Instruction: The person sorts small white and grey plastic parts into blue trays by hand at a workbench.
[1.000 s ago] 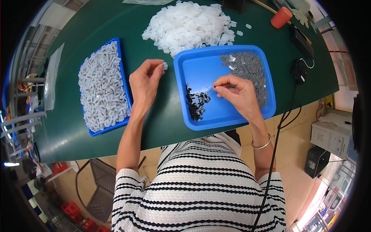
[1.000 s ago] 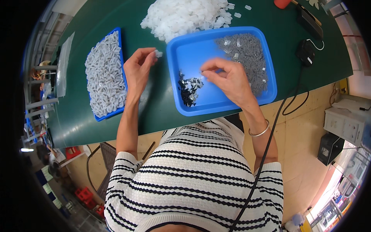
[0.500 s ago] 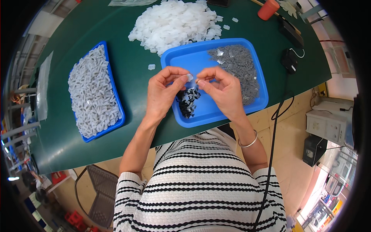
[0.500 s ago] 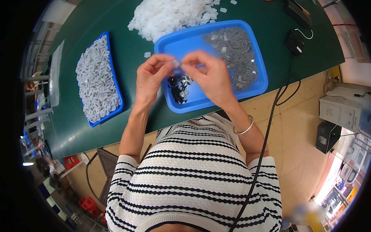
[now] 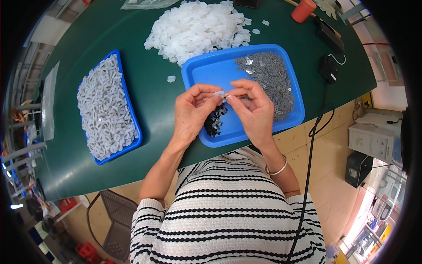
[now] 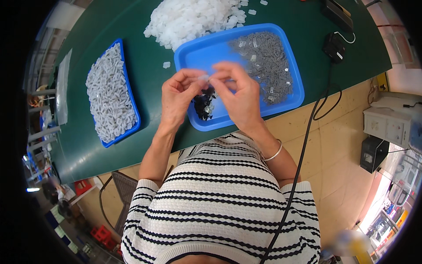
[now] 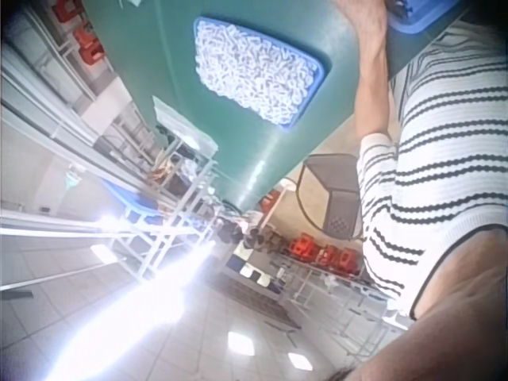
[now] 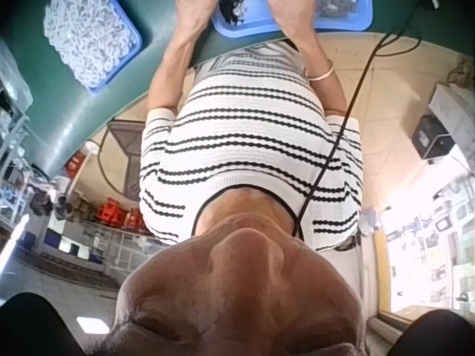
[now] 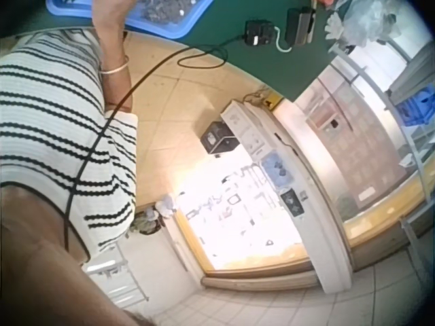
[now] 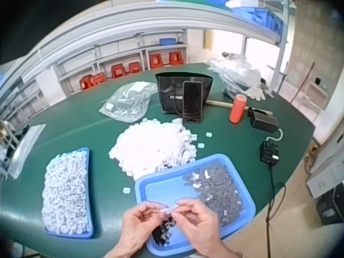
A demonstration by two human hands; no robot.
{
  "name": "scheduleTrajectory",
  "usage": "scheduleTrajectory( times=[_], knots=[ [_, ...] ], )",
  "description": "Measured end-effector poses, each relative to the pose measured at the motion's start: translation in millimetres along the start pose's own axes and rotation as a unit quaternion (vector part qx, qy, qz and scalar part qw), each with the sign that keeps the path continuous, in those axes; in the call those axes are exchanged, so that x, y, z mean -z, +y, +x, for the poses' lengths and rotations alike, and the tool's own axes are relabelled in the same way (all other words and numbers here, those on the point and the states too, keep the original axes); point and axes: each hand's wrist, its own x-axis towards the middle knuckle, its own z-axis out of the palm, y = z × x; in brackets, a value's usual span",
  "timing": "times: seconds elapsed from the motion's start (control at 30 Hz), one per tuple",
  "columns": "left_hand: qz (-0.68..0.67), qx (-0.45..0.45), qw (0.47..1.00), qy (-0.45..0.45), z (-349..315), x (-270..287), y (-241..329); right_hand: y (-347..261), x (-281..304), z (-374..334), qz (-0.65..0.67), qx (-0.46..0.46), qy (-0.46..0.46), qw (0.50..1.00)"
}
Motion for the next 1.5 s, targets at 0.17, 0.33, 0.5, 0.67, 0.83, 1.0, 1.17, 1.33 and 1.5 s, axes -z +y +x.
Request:
scheduleTrajectory(
  times=[0.17,0.33,0.5,0.67,0.83,1.0,1.17,1.33,1.5],
  knots=[
    [0.005,0.016,0.999,0.029,-5,-10,1,2,-2,2,-0.219,0.142,0.031,0.965],
    [0.088,-0.062,0.993,0.043,-9,-12,-1,2,0,5,-0.345,0.285,0.009,0.894],
    [0.177,-0.124,0.975,0.055,-13,-14,-1,0,1,8,-0.359,0.297,-0.019,0.885],
    [0.201,-0.168,0.963,0.056,-15,-12,-2,-14,7,15,-0.253,0.187,-0.07,0.947],
    [0.051,-0.087,0.994,0.033,-17,-9,0,-10,6,18,-0.102,0.043,-0.105,0.988],
    [0.025,-0.046,0.998,0.021,-14,-7,2,8,2,13,0.107,-0.043,-0.109,0.987],
    [0.025,-0.03,0.999,0.029,-10,-4,-5,8,5,14,0.113,-0.064,-0.119,0.984],
    [0.062,-0.058,0.996,0.027,-9,-8,-4,4,5,13,0.09,-0.071,-0.101,0.988],
    [0.109,-0.049,0.992,0.031,-10,-13,0,11,3,9,-0.045,0.018,-0.07,0.996]
  ],
)
